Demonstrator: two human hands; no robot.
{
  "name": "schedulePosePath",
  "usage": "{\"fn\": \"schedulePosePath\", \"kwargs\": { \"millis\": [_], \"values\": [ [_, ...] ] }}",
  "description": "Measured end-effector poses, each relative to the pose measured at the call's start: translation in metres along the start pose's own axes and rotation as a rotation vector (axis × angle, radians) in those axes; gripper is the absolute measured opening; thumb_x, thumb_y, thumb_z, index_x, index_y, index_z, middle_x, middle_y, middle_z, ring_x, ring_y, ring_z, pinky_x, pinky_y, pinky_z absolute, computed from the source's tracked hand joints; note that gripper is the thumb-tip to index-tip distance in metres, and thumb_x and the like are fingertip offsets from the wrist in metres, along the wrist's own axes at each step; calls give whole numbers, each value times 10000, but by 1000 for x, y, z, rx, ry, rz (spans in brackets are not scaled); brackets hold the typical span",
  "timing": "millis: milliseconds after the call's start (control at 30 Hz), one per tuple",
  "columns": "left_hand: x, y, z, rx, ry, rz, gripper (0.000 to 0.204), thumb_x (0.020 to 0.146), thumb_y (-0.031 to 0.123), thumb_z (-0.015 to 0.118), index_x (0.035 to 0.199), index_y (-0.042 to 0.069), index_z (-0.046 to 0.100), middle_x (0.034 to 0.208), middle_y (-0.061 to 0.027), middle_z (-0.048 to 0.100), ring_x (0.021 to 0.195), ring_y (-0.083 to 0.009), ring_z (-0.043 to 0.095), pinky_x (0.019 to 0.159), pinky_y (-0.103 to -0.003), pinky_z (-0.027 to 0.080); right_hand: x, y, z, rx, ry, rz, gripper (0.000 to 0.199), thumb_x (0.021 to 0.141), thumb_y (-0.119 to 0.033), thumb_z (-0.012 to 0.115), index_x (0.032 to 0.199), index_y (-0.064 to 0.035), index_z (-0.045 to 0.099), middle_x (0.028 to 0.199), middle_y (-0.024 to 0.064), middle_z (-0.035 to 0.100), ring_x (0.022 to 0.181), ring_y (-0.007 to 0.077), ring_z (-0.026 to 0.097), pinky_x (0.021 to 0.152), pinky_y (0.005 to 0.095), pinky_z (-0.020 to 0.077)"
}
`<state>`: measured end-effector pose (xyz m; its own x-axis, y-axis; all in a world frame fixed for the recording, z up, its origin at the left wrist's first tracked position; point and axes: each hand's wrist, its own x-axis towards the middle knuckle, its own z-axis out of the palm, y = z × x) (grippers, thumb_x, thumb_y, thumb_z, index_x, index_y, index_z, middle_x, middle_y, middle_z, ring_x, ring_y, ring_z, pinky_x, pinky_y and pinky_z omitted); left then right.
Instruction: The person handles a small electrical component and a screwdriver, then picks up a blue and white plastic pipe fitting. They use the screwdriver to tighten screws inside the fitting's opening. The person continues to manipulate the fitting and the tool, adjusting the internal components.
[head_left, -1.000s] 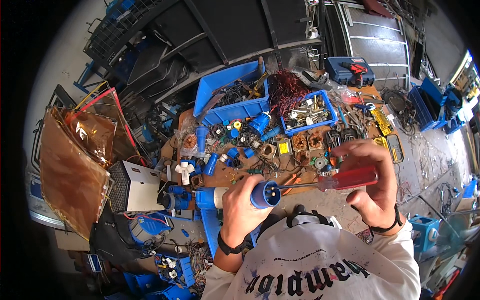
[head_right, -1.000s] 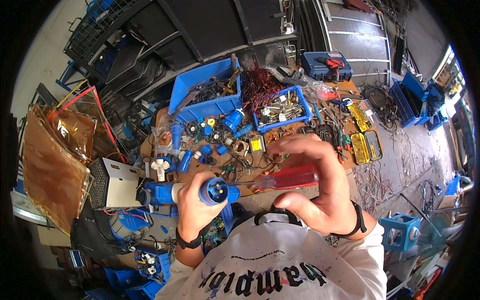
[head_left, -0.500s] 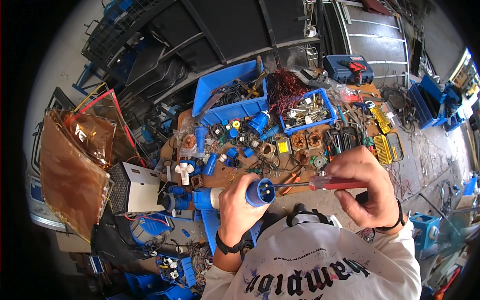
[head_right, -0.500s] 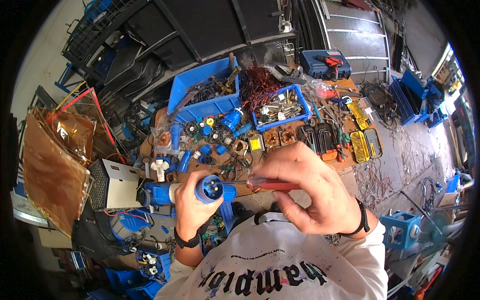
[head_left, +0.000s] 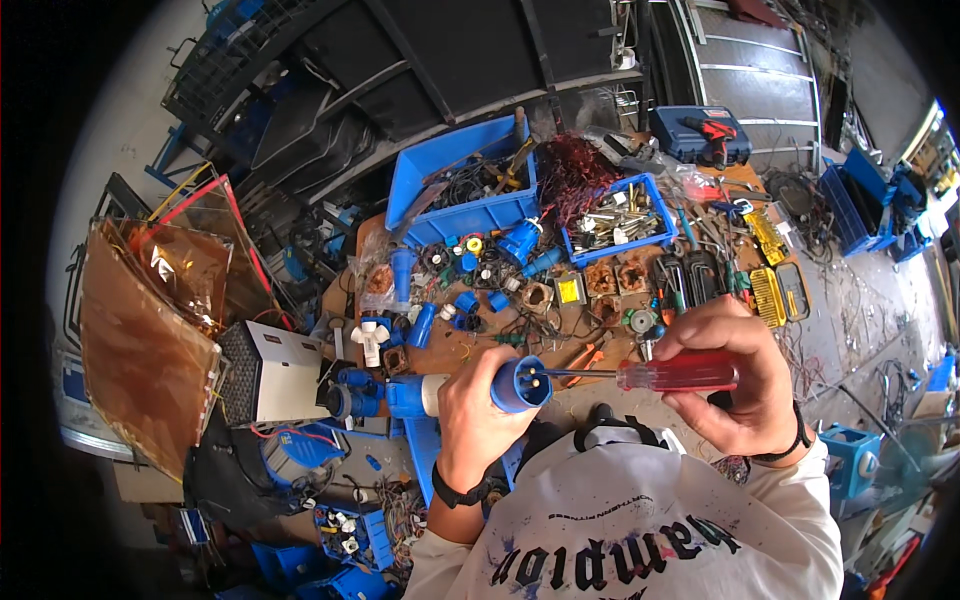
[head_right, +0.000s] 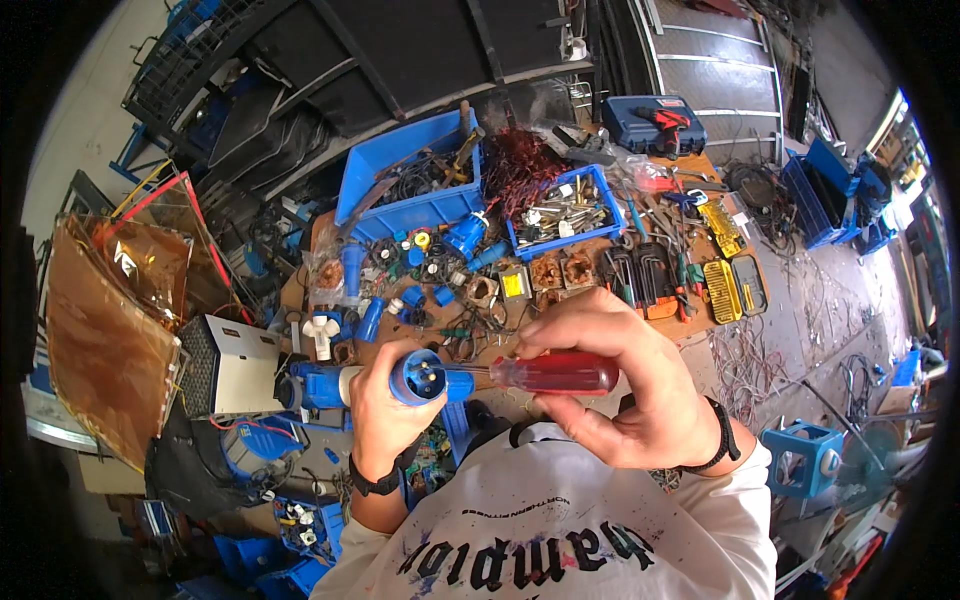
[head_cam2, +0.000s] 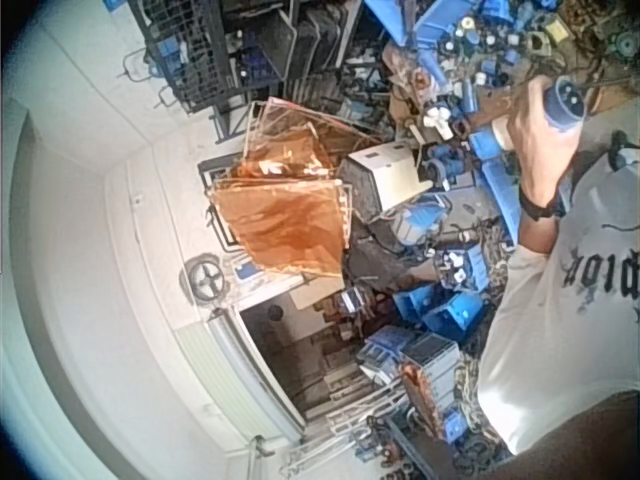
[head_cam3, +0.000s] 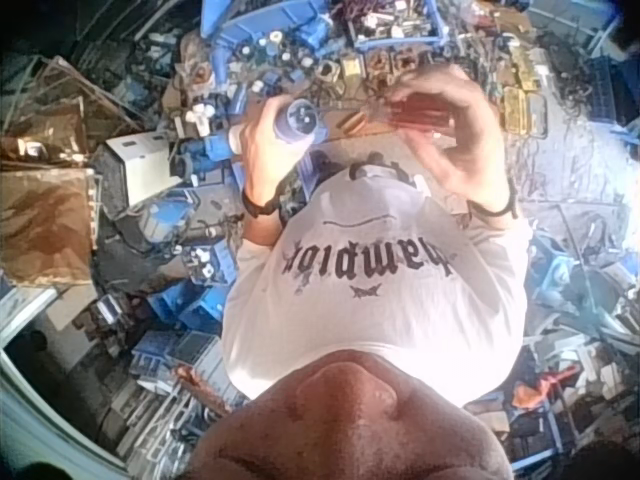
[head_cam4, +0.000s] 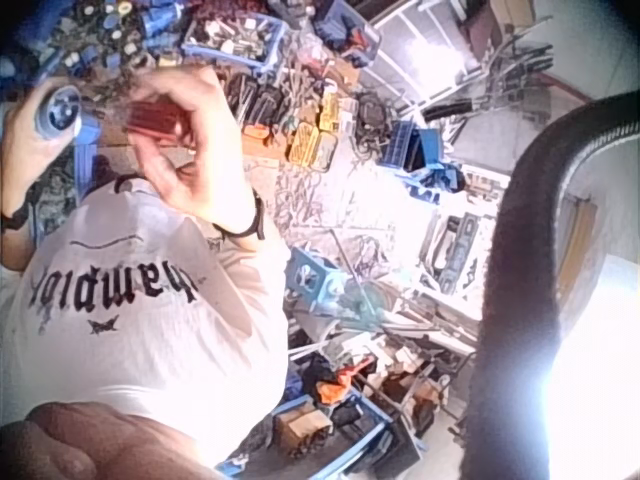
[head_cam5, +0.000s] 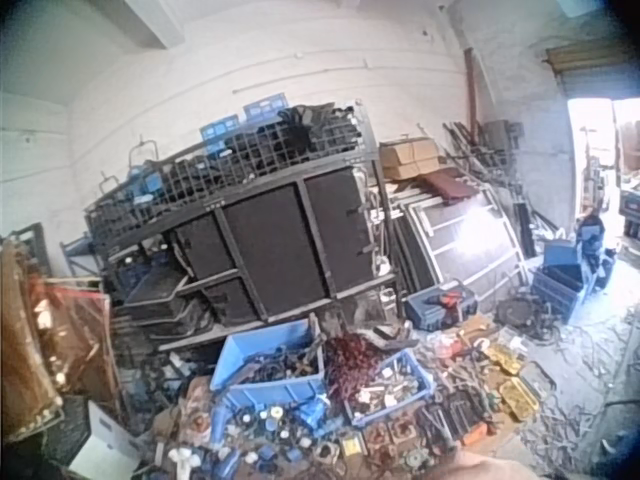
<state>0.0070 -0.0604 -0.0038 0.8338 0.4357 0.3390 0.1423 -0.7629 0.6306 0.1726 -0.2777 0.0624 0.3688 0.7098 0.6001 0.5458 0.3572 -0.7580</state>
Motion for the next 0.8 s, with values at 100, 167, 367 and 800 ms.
{"fn": "schedulePosePath", "kwargs": {
  "millis": [100,167,367,800],
  "values": [
    [0,-1,1,-20,-6,0,410,643,77,831,994,50,620,874,-110,706,793,-244,716,726,-340,554,-6,12,1,136,44,43,506,792,-36,816,1178,-28,489,1127,138,571,1060,228,592,827,335,511],
    [-1,-1,1,-31,-7,-5,411,643,82,835,992,52,621,872,-109,706,791,-244,718,721,-340,555,-6,19,1,127,92,71,507,770,-64,849,1127,-33,490,1121,135,551,1033,210,595,825,328,514],
    [-5,-3,1,-27,1,-26,417,644,95,842,996,58,622,881,-114,708,795,-268,723,714,-347,560,-7,23,11,287,163,83,452,802,15,788,1131,-41,483,1102,152,597,1036,230,624,858,349,532],
    [-21,-11,-7,-59,38,-149,419,647,104,837,1004,57,622,869,-124,709,784,-274,722,712,-346,556,5,43,30,117,48,10,420,829,-95,795,1168,-57,550,1096,139,570,964,223,605,835,332,524]
  ]
}}
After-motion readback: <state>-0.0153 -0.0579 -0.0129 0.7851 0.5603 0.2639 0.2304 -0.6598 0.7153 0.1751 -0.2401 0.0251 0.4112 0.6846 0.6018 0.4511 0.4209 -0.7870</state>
